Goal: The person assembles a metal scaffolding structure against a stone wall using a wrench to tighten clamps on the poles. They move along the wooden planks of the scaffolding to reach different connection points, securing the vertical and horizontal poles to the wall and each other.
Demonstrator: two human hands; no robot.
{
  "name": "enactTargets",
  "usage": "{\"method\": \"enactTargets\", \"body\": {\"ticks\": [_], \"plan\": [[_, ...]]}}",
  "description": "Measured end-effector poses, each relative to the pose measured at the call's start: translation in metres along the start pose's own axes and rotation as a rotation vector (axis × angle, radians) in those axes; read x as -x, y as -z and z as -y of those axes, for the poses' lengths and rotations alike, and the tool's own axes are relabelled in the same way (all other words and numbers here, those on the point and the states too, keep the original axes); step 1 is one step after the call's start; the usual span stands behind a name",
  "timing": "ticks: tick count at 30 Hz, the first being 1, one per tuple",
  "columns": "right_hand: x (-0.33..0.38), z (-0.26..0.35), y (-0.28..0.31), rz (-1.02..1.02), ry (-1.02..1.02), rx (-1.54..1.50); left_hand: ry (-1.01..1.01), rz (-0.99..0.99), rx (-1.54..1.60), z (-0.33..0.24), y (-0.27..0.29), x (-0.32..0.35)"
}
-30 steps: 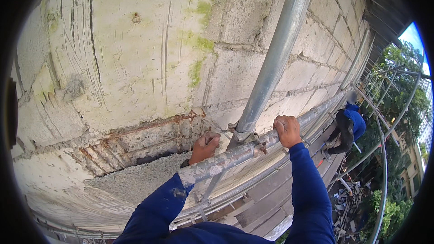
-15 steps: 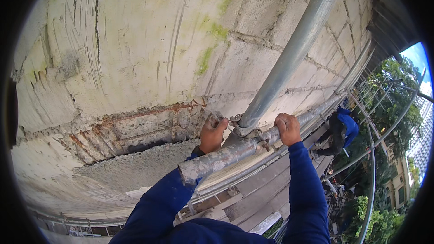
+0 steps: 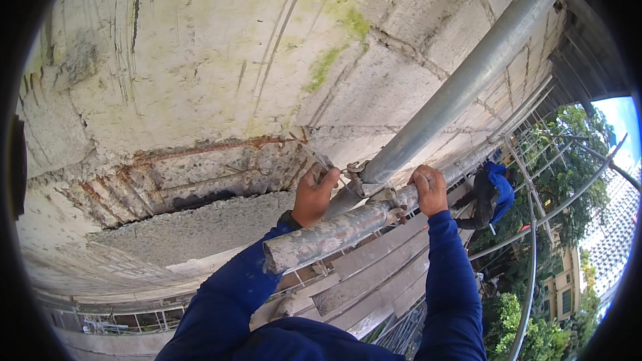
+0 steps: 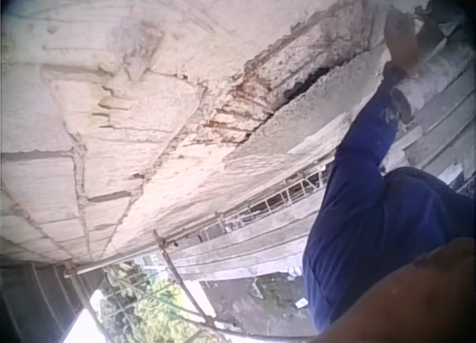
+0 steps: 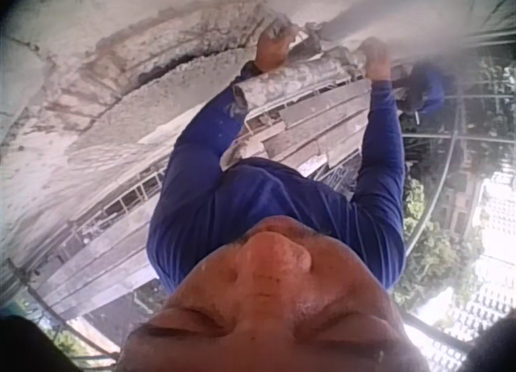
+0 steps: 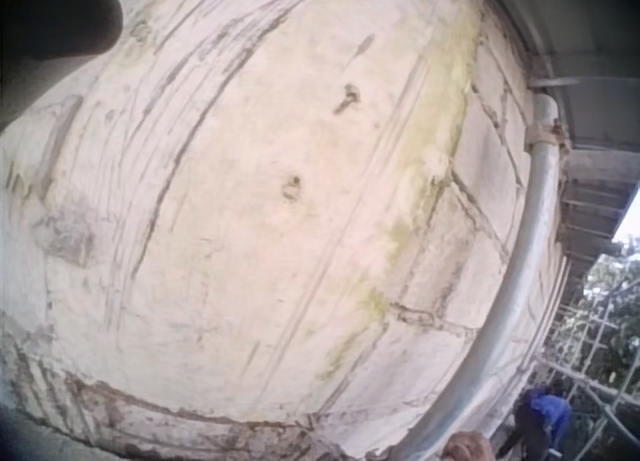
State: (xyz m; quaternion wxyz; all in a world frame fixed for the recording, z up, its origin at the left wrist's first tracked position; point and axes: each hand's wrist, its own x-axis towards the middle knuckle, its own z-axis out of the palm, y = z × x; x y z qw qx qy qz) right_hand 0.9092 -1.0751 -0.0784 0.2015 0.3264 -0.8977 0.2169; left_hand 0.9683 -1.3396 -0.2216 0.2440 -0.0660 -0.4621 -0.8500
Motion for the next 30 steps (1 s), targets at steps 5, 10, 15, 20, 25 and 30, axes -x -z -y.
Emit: {"method": "enactTargets", "body": {"ticks": [5, 10, 15, 20, 25, 30], "plan": [[0.004, 0.0, 0.001, -0.019, -0.029, -0.024, 0.147, 0.12, -0.078, -0.017, 0.026, 0.018], [0.001, -0.008, 0.0, 0.034, -0.037, -0.045, 0.115, 0.264, -0.138, 0.02, 0.083, 0.068], [0.005, -0.002, 0.0, 0.027, -0.061, -0.085, 0.513, 0.431, -0.743, -0.008, 0.148, 0.173], [0.003, 0.002, 0.002, 0.009, 0.002, -0.052, 0.493, 0.414, -0.83, 0.028, 0.245, 0.303], [0.016, 0.003, -0.002, -0.142, -0.033, 0.027, 0.49, 0.405, -0.835, 0.017, 0.284, 0.338], [0.029, 0.016, -0.005, -0.607, 0.08, 0.305, 0.531, 0.183, -0.621, 0.034, 0.294, 0.317]]}}
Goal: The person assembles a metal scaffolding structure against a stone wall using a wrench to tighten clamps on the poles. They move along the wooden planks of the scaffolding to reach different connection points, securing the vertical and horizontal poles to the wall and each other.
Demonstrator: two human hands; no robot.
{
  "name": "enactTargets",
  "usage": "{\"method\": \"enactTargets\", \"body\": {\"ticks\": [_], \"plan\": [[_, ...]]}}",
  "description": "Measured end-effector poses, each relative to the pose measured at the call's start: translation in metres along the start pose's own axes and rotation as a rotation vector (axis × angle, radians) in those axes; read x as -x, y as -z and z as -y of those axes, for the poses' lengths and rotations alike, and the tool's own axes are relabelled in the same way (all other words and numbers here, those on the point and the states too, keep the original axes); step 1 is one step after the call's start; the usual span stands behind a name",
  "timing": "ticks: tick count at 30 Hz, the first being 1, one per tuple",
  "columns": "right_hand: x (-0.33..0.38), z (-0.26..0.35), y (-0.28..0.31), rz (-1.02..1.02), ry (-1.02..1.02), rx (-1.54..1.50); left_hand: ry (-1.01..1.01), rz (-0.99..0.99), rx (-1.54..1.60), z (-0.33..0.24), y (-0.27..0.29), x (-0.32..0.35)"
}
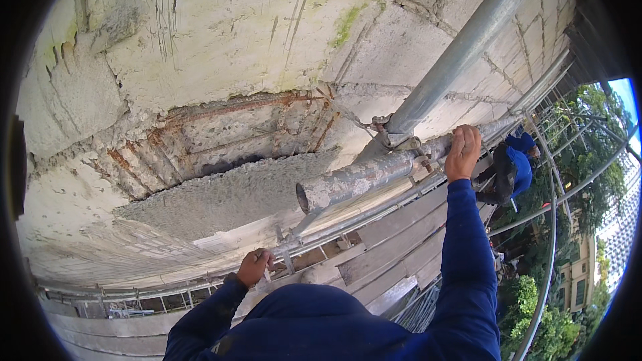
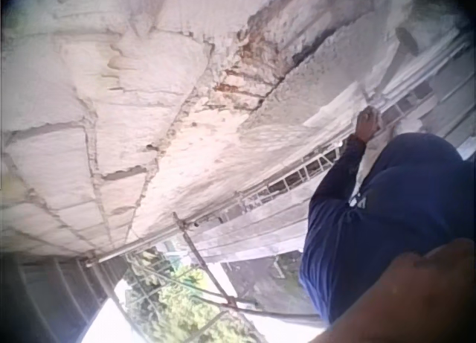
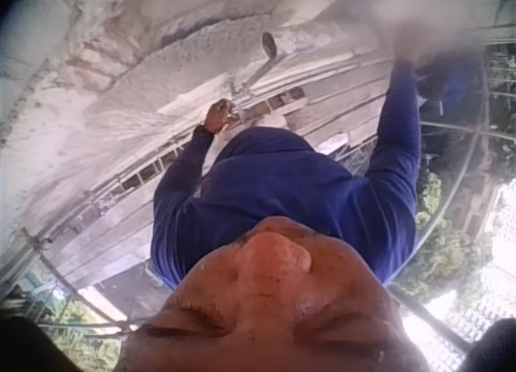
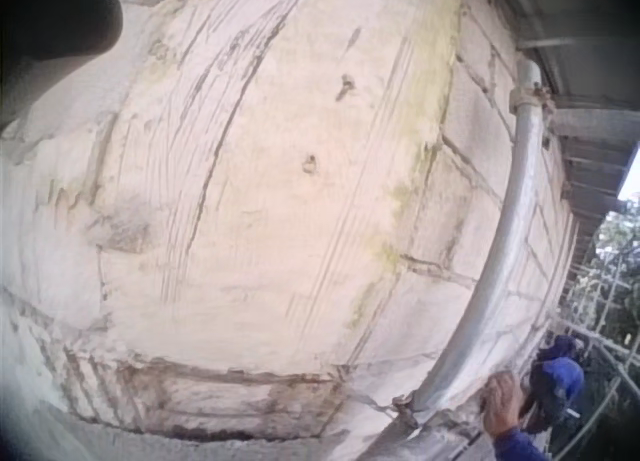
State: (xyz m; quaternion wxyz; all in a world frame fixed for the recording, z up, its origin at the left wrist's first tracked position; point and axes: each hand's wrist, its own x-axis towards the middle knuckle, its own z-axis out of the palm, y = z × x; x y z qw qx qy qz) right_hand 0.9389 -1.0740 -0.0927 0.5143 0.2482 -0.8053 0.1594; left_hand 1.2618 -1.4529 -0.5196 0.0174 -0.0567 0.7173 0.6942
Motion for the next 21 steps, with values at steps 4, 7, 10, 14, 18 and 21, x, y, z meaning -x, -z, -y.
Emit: {"method": "enactTargets", "body": {"ticks": [4, 7, 10, 14, 18, 21], "plan": [[0.065, 0.006, 0.022, -0.295, -0.377, -0.042, -0.119, -0.013, 0.065, -0.072, 0.003, -0.034], [0.157, 0.047, 0.024, 0.119, -0.466, -0.235, -0.057, 0.078, 0.385, -0.121, -0.013, -0.052], [0.24, 0.102, 0.022, 0.78, -0.369, -0.669, 0.022, 0.187, 0.928, -0.145, -0.054, -0.07], [0.283, 0.173, 0.021, 1.039, -0.457, -0.952, 0.024, 0.343, 1.047, -0.186, -0.112, -0.086], [0.302, 0.162, 0.023, 1.11, -0.611, -0.965, -0.066, 0.426, 0.656, -0.187, -0.134, -0.102], [0.288, 0.129, 0.044, 1.101, -0.684, -0.902, -0.032, 0.407, 0.227, -0.192, -0.128, -0.108]]}}
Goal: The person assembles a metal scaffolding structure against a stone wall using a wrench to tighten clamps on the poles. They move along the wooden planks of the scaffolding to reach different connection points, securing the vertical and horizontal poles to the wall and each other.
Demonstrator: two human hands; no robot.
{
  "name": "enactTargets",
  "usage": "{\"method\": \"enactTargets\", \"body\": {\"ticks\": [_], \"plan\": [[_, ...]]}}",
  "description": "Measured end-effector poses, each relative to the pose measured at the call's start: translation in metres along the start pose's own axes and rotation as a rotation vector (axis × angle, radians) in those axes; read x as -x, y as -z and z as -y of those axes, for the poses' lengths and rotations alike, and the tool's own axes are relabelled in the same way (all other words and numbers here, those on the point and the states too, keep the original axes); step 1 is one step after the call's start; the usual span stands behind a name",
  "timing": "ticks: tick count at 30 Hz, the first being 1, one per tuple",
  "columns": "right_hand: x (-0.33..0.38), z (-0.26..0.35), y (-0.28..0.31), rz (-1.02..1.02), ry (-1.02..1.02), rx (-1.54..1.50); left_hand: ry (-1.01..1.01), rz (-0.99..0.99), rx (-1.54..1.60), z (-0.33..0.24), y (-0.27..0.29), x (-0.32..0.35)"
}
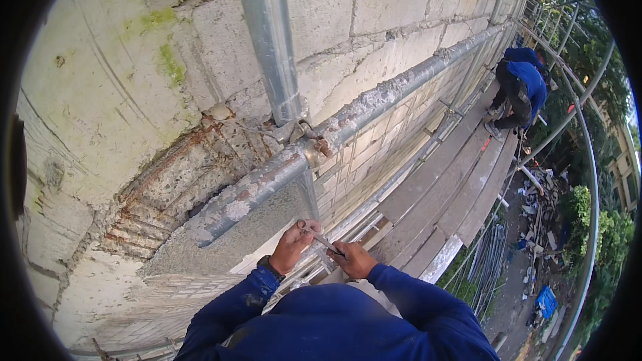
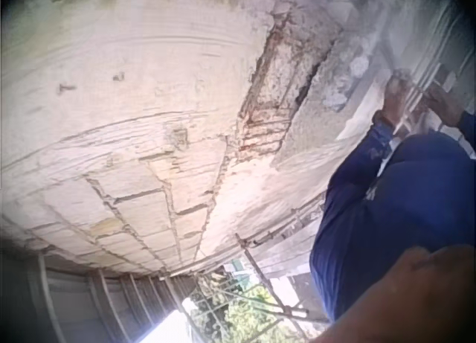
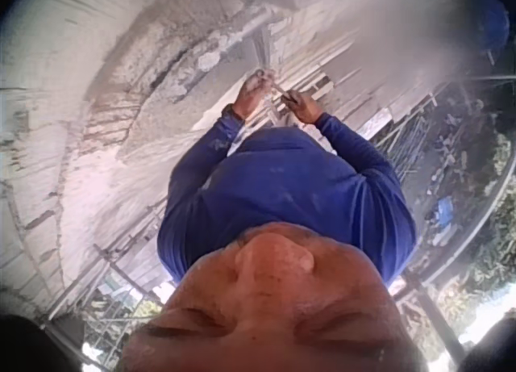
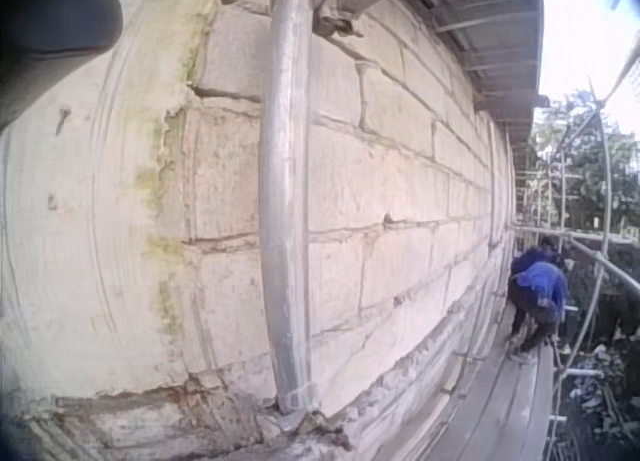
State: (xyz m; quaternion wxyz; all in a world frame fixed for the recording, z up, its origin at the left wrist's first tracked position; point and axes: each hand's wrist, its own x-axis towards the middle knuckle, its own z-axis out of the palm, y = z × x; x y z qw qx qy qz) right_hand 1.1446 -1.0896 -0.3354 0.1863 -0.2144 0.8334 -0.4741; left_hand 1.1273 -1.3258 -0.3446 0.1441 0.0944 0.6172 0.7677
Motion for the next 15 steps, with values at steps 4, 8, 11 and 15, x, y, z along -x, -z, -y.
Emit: {"method": "enactTargets", "body": {"ticks": [4, 8, 11, 15], "plan": [[0.033, -0.073, 0.038, -0.051, -0.133, 0.173, 0.063, -0.219, -0.187, -0.009, 0.03, -0.009], [0.086, -0.155, 0.055, 0.026, -0.438, 0.278, -0.145, -0.371, -0.539, -0.066, 0.019, -0.042], [0.12, -0.19, 0.061, 0.107, -0.574, 0.295, -0.258, -0.404, -0.63, -0.083, 0.017, -0.068], [0.161, -0.249, 0.057, 0.253, -0.743, 0.19, -0.198, -0.458, -0.524, -0.086, 0.011, -0.111]]}}
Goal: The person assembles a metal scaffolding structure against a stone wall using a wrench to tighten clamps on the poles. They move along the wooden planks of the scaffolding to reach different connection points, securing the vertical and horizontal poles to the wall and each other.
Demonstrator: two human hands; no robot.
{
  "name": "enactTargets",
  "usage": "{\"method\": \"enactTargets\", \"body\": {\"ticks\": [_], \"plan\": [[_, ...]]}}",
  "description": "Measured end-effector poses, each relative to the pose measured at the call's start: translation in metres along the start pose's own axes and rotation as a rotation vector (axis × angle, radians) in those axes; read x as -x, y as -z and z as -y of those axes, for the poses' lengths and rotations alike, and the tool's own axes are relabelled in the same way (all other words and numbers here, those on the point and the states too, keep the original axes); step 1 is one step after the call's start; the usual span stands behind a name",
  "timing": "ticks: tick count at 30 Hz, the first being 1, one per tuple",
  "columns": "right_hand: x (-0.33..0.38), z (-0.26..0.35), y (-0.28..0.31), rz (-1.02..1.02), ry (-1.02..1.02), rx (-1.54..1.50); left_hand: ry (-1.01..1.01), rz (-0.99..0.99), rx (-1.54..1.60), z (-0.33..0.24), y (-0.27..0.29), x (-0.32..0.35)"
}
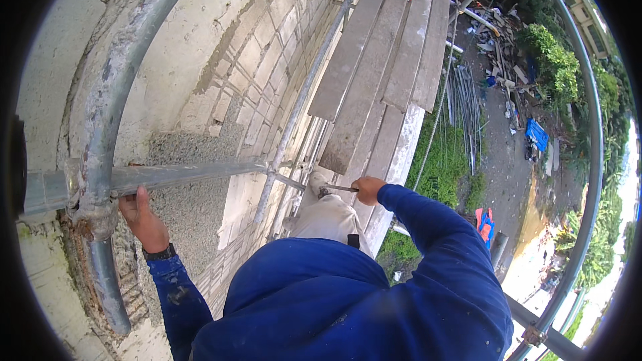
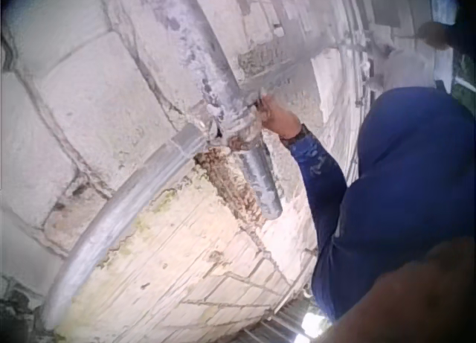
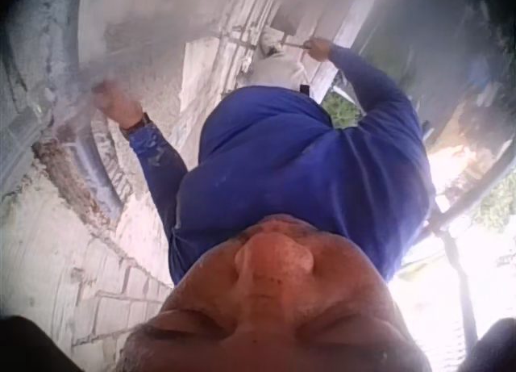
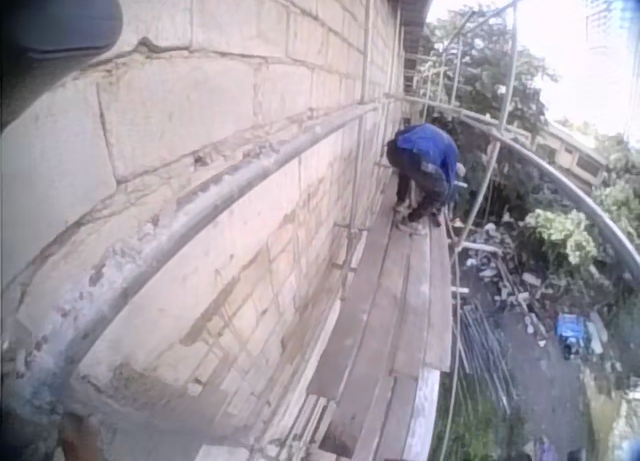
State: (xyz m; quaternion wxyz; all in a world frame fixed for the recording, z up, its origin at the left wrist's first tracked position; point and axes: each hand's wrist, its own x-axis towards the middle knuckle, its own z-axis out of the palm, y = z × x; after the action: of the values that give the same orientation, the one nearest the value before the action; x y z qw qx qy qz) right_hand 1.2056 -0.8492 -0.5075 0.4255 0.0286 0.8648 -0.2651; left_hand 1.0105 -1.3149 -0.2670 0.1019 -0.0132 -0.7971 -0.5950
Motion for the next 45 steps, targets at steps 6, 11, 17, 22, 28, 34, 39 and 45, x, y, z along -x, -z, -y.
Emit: {"method": "enactTargets", "body": {"ticks": [6, 11, 17, 22, 28, 34, 39, 45], "plan": [[-0.005, -0.062, -0.021, 0.097, -0.07, -0.174, 0.016, -0.157, -0.129, 0.014, -0.017, 0.0], [0.005, -0.09, 0.017, 0.406, -0.143, -0.3, 0.0, -0.152, -0.292, 0.005, -0.023, 0.0], [0.007, -0.107, 0.061, 0.603, -0.287, -0.469, 0.029, -0.17, -0.27, 0.012, -0.016, 0.003], [-0.026, -0.031, 0.089, 0.199, 0.032, -0.33, -0.039, -0.17, -0.114, 0.009, -0.03, 0.011], [-0.077, 0.106, 0.083, -0.023, 0.617, -0.264, 0.53, 0.203, -0.069, 0.093, -0.032, 0.113], [-0.074, 0.261, 0.074, 0.374, 0.942, -0.194, 0.611, 0.317, 0.455, 0.115, -0.083, 0.154], [-0.072, 0.324, 0.074, 0.345, 1.066, 0.009, 0.427, -0.114, 0.632, 0.116, -0.054, 0.155], [-0.102, 0.312, 0.077, 0.153, 1.012, 0.142, 0.893, -0.255, 0.13, 0.138, 0.032, 0.265]]}}
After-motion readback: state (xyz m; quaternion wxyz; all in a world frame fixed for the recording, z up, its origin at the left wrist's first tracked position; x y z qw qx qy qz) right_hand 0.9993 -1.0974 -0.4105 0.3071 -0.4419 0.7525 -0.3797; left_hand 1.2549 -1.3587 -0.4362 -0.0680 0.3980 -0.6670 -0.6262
